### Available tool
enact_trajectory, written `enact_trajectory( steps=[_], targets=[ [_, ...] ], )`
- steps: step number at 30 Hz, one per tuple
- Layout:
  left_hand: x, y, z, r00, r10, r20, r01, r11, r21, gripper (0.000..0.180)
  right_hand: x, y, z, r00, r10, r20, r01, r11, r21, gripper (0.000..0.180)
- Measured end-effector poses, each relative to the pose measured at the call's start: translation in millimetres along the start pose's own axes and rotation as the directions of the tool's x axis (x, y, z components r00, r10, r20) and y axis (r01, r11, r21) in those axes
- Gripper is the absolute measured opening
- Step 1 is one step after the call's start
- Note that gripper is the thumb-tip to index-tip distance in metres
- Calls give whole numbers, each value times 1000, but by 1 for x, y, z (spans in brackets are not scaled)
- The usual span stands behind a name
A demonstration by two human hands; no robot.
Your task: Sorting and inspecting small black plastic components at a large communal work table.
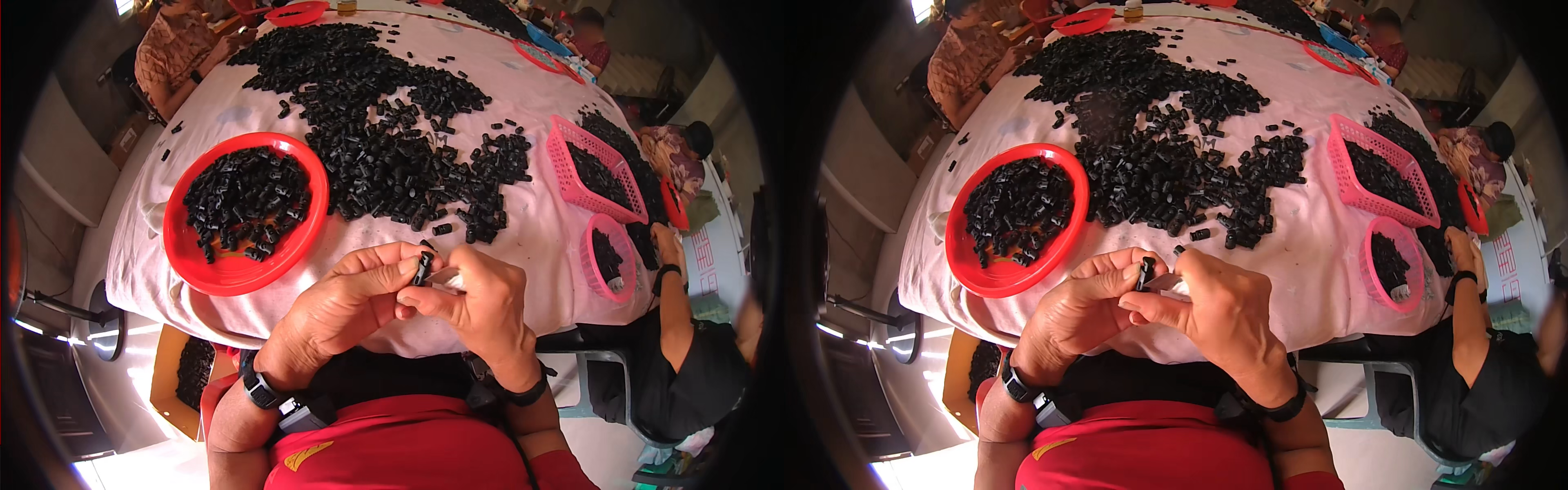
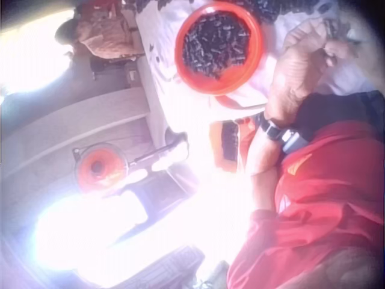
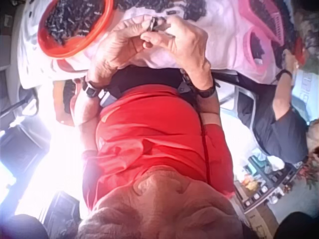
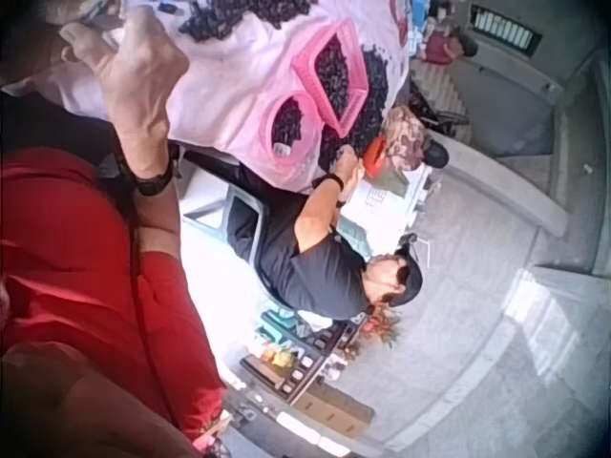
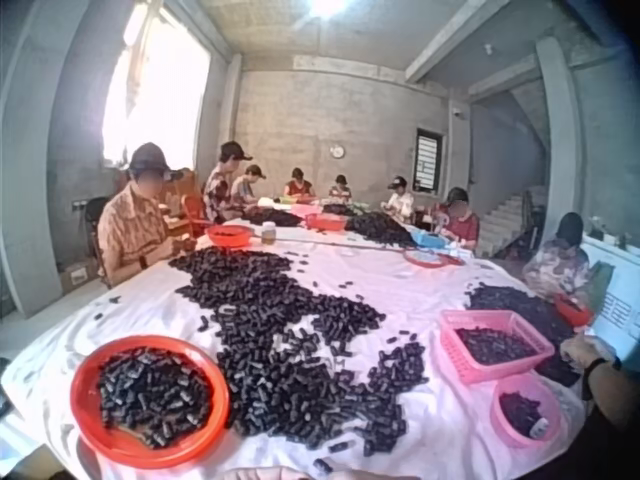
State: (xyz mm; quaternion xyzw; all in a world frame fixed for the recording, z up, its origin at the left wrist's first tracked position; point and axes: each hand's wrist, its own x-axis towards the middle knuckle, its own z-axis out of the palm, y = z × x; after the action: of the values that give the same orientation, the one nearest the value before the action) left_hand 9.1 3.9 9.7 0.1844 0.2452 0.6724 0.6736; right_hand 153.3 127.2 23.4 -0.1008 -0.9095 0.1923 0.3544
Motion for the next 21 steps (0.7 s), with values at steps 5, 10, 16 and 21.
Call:
enact_trajectory(
  steps=[5, 10, 16, 21],
  targets=[
    [-2, 3, -2, 1000, 18, 23, -18, 1000, 5, 28, 3, -16, -11, 988, 153, -7, -140, 922, 360, 29],
    [-2, 4, -2, 998, -49, 37, 48, 999, 5, 30, 3, -13, -5, 991, 119, 55, -128, 798, 589, 23],
    [-2, 6, 1, 1000, 1, 2, -1, 999, -46, 31, -5, -1, -4, 975, 185, 120, -220, 773, 595, 21],
    [-2, 7, 2, 993, 113, 23, -114, 991, 65, 30, -4, -6, -5, 966, 243, 85, -251, 813, 526, 21]
  ],
)
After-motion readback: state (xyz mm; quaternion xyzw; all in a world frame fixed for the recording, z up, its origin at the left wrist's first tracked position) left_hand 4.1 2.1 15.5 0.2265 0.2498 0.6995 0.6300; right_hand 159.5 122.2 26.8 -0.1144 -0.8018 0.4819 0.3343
